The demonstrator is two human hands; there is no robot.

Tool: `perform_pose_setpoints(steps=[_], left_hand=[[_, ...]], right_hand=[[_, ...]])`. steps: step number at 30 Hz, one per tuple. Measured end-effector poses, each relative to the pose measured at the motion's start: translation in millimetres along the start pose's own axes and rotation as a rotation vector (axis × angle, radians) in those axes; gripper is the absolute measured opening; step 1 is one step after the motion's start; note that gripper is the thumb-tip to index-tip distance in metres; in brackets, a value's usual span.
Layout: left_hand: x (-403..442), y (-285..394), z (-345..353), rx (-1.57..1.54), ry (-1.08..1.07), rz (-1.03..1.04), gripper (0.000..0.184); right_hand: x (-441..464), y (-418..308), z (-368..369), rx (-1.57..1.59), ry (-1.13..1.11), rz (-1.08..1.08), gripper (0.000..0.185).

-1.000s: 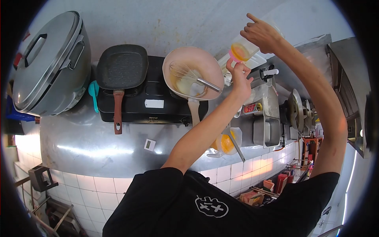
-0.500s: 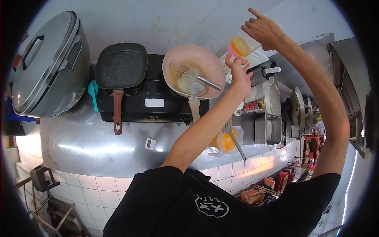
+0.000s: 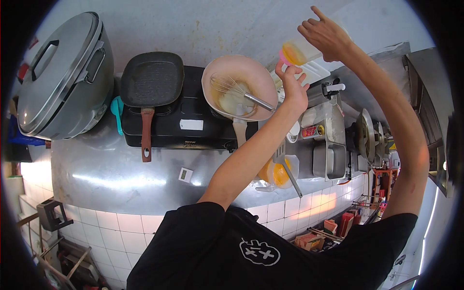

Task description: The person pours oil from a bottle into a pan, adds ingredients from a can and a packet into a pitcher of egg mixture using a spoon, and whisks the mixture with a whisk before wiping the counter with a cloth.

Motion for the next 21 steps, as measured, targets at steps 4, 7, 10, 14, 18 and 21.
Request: perform_pose_setpoints(steps=[4,7,10,14,18,21], left_hand=[[1.6,1.1,-1.1,0.003,0.004,-0.013,0.087],[3.0,-2.1,-3.1,0.018,0.015,-0.013,0.085],[6.9,-4.5,-5.8,0.053,0.027,-0.011,0.078],[8.0,-8.8,-8.5,0.073,0.024,-0.027,0.079],[5.3,-9.8,-11.5,0.089,0.013,-0.029,0.079],[-0.1,-6.8,-17.0,0.07,0.006,-0.008,0.083]], right_hand=[[1.1,-1.8,5.8,0.01,-0.05,-0.005,0.066],[-3.3,-4.0,2.6,0.01,-0.077,0.012,0.065],[-5.7,-4.8,6.5,-0.004,-0.113,0.023,0.063],[-12.2,-8.4,11.4,-0.016,-0.051,0.033,0.059],[-16.5,-11.0,8.9,-0.026,-0.035,0.041,0.059],[-16.0,-15.1,6.5,0.0,-0.034,0.031,0.058]])
Point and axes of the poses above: each hand's wrist, its own x-axis towards the middle knuckle, its own z-axis out of the palm, y = z × x, the point moved 4 cm from there along x, towards the middle knuckle, and after that the axes turned 2 degrees about -z, right-handed, at the moved point
